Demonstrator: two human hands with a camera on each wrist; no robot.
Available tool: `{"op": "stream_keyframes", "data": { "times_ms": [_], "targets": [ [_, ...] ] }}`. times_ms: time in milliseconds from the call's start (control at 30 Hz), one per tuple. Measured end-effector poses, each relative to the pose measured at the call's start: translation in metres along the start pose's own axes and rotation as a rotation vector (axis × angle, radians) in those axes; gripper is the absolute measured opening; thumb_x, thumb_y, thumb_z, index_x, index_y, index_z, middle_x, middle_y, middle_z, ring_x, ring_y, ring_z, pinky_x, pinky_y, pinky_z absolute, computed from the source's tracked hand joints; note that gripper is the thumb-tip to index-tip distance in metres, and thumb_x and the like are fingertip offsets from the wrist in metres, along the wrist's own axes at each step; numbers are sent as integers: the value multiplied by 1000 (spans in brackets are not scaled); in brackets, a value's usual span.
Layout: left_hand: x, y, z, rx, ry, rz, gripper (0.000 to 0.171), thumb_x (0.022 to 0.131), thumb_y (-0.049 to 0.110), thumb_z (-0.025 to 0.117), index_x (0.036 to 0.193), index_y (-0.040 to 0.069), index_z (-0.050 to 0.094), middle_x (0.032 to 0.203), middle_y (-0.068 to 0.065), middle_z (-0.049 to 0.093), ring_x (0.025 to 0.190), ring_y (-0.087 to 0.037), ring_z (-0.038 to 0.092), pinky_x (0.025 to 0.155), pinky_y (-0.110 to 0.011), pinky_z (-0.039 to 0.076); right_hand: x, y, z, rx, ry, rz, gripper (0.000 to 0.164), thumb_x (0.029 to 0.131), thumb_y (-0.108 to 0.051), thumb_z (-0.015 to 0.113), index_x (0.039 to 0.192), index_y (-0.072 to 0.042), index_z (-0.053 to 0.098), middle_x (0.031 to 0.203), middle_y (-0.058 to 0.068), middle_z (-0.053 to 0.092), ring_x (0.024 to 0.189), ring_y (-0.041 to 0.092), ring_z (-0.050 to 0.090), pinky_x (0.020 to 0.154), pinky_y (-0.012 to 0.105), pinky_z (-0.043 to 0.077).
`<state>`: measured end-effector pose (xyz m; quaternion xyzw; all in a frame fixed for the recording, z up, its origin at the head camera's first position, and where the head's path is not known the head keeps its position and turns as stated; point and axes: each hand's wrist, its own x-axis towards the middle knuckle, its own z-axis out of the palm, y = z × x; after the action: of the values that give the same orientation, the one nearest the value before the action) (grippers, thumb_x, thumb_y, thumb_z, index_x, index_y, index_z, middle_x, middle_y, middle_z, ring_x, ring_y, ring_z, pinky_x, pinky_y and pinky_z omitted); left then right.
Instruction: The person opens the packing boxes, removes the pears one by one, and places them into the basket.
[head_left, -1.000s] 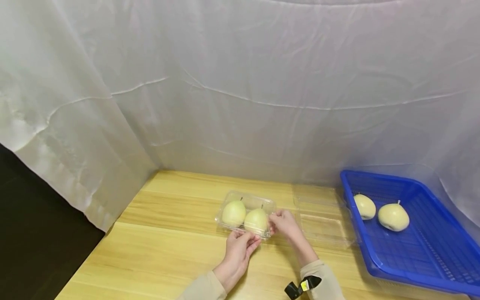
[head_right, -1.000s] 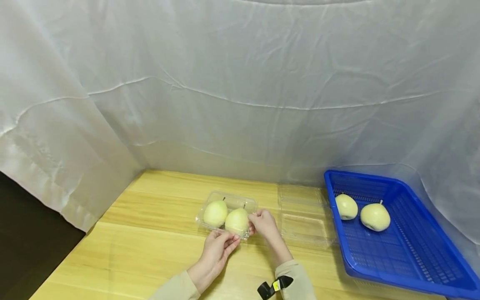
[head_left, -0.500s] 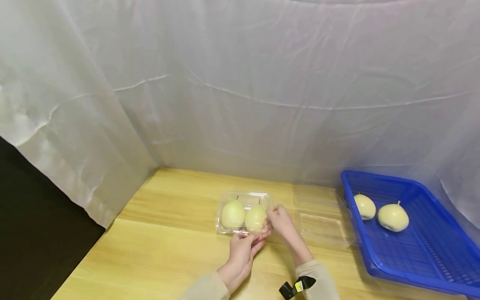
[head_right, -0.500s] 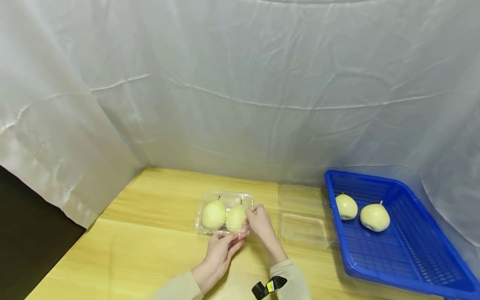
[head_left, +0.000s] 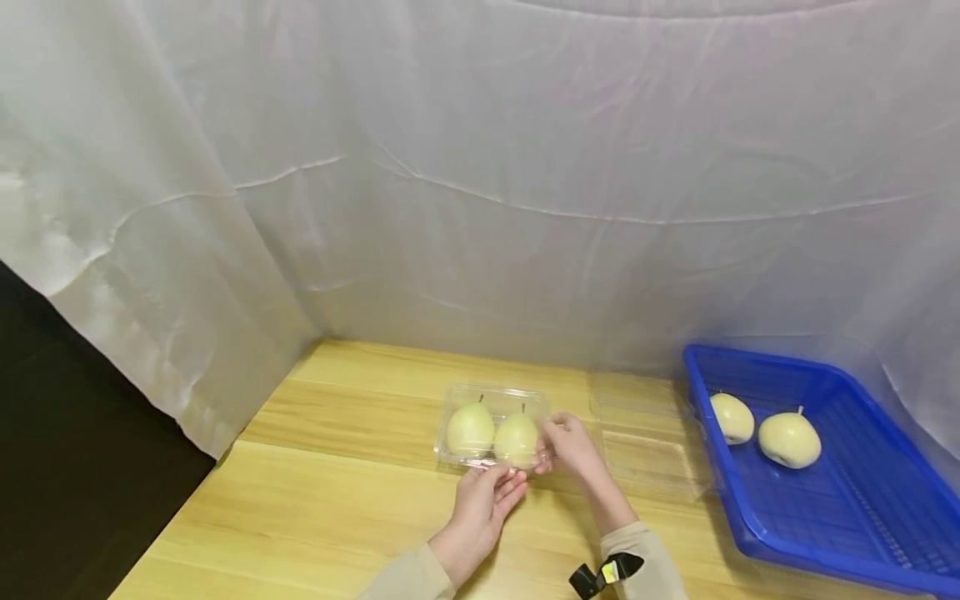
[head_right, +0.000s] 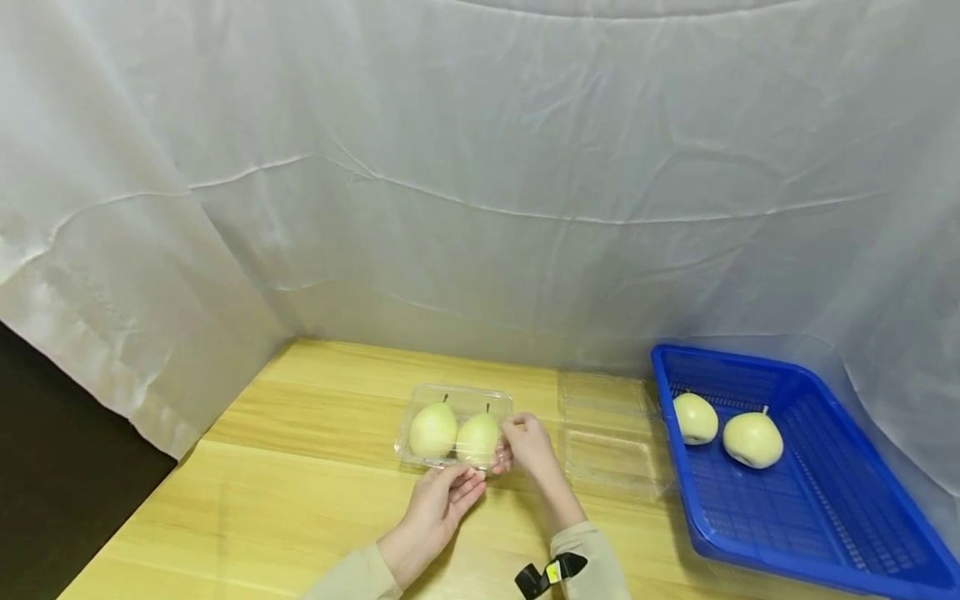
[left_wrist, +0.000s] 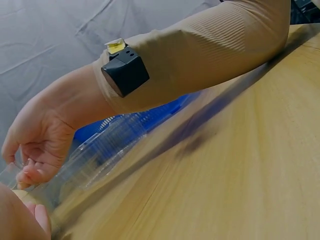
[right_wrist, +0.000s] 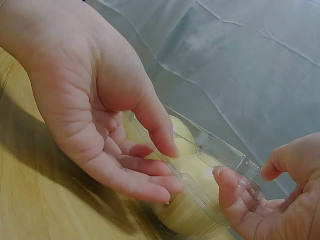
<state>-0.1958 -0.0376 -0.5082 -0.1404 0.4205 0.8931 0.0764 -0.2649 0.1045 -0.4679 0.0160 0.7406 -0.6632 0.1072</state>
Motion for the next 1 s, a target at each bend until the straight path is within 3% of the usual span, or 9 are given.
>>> {"op": "stream_keyframes", "data": {
  "times_ms": [400, 633, 800, 933, 1000],
  "targets": [
    [2, 14, -14, 6, 30, 29, 30, 94, 13, 58, 115, 0, 41, 96, -6, 58, 92, -17, 63, 99, -37, 55, 2, 1, -12, 29, -43, 27, 42, 97, -9, 50, 130, 17, 44, 79, 11, 61, 57, 14, 63, 58, 27, 60],
    [3, 23, -24, 15, 56, 62, 25, 95, 12, 56, 112, 0, 44, 98, -5, 57, 94, -17, 61, 97, -36, 56, -2, -5, -19, -8, -87, 17, 52, 95, -8, 54, 136, 18, 36, 92, 20, 65, 61, 15, 67, 62, 28, 62],
    [5, 24, -25, 15, 73, 67, 23, 94, 11, 57, 109, 1, 44, 97, -5, 57, 93, -17, 62, 98, -36, 55, -9, -11, -23, -212, -42, -50, 56, 92, -9, 60, 137, 17, 38, 104, 28, 65, 68, 21, 69, 69, 38, 63],
    [5, 24, -25, 11, 81, 71, 23, 93, 11, 57, 109, 1, 44, 96, -5, 57, 92, -17, 62, 96, -34, 56, -14, -19, -24, -497, 20, -192, 53, 91, -16, 65, 133, 11, 48, 111, 26, 65, 90, 33, 68, 80, 44, 61],
    [5, 24, -25, 9, 81, 74, 23, 93, 10, 57, 109, 1, 43, 96, -6, 58, 91, -17, 62, 95, -33, 56, -16, -21, -24, -578, 25, -287, 53, 91, -17, 66, 133, 9, 49, 119, 27, 62, 105, 39, 64, 88, 47, 58]
  ]
}}
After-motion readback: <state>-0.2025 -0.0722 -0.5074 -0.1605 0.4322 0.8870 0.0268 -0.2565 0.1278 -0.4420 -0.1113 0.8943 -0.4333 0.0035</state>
